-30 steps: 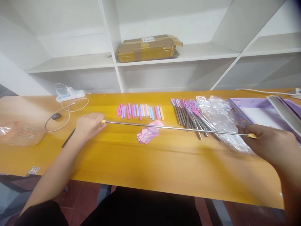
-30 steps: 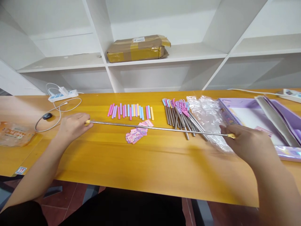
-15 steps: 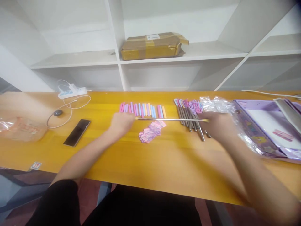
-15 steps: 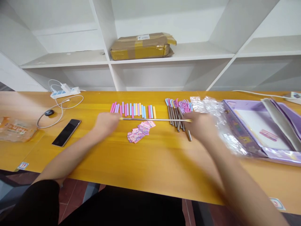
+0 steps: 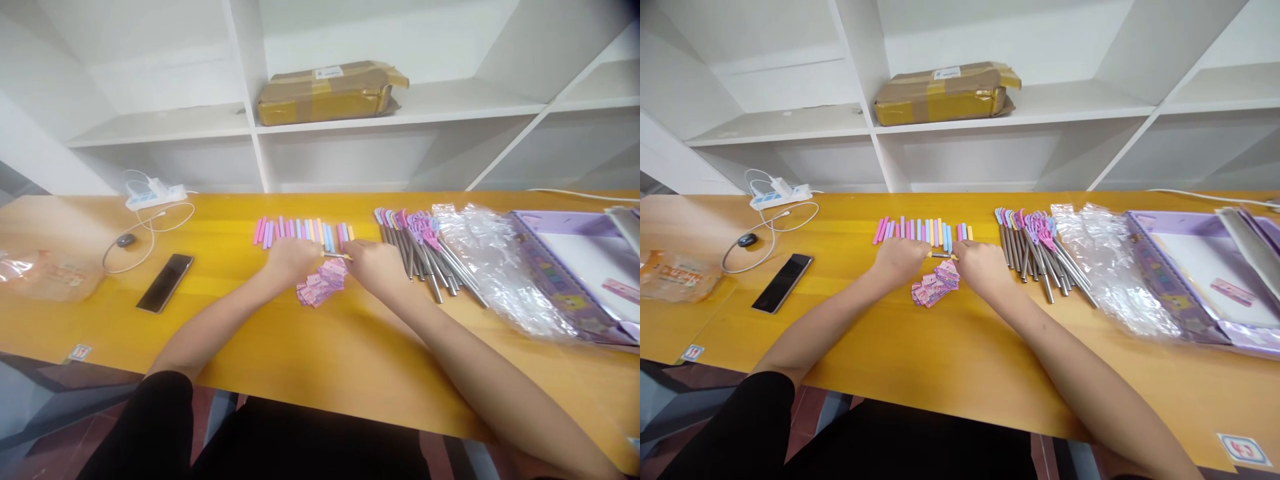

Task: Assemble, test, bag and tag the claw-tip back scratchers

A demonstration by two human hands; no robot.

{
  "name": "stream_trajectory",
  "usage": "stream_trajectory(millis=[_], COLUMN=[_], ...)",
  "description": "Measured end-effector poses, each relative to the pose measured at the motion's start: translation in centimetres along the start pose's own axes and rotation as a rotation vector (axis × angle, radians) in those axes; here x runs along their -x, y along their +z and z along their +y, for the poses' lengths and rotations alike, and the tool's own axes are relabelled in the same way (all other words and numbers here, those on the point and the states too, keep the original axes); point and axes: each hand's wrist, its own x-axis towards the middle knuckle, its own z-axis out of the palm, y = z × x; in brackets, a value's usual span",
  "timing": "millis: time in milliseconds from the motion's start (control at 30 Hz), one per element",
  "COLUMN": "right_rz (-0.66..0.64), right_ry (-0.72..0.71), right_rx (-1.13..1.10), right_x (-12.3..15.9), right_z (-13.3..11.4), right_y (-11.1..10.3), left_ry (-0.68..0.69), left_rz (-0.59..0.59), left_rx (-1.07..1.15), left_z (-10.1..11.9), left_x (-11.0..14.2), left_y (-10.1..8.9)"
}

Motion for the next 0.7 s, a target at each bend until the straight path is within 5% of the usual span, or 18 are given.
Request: stream_trajectory(millis=[167, 333, 700], right_rz=[0.219, 0.291, 0.375], right_ry=[-0.093, -0.106, -0.155], right_rx=[0.044, 0.061, 0.067], right_x=[1.1, 1.6, 1.8], right_z=[-0.6, -1.1, -0.9], right_y=[-1.3, -2.1, -2.3], left_ry=[0.145, 0.234, 0.250], left_rz=[0.222, 0.464, 0.544], left_rx=[-0.064, -0.141, -0.111], left_z=[-1.0, -1.6, -1.2], left_x=[0.1, 0.7, 1.2], left_y=[0.1, -0.2, -0.1])
